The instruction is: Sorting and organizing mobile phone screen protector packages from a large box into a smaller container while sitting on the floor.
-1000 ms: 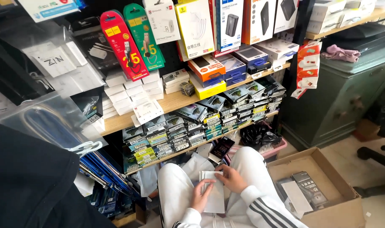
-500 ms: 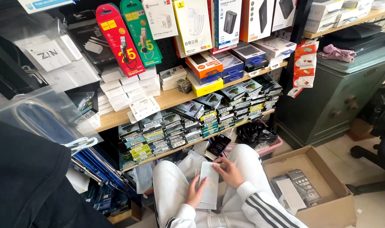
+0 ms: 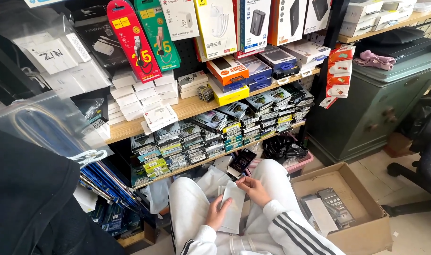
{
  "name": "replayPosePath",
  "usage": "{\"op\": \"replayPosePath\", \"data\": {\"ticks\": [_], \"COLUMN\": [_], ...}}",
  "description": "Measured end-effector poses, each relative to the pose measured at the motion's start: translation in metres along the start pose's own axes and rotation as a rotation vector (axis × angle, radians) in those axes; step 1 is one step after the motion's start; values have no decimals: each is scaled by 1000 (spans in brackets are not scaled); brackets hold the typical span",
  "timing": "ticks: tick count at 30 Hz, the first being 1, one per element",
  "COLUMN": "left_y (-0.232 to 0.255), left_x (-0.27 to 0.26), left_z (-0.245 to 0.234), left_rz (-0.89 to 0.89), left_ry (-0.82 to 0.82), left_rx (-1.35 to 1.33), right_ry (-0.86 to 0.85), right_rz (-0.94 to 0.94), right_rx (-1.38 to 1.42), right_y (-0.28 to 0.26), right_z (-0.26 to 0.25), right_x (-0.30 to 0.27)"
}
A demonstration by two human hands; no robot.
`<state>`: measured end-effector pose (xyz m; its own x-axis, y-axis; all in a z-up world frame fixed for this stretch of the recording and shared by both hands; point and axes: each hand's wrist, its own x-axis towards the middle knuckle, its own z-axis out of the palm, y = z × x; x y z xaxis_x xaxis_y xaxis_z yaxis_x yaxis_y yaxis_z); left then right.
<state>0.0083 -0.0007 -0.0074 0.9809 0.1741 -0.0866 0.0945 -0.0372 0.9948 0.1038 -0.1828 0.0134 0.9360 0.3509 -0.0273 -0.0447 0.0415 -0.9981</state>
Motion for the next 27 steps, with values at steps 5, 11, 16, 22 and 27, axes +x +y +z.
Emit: {"op": "replayPosePath", "data": {"ticks": [5, 11, 16, 22, 27], "left_y": [7, 15, 13, 8, 8], "left_x": [-2, -7, -7, -5, -4], "left_z": [0, -1, 0, -3, -2], "left_rz": [24, 51, 80, 79, 93], "left_ry": [-30, -68, -82, -40, -84], "left_rx": [-16, 49, 102, 61, 44], "right_ry": [-65, 51, 185, 39, 205], "right_rz": [-14, -45, 6, 124, 7], "right_rx": [-14, -76, 187, 163, 192], "right_y": [-2, -15, -13, -25, -20], "right_z": [1, 5, -1, 6, -2], "right_x": [-1, -6, -2, -12, -2]}}
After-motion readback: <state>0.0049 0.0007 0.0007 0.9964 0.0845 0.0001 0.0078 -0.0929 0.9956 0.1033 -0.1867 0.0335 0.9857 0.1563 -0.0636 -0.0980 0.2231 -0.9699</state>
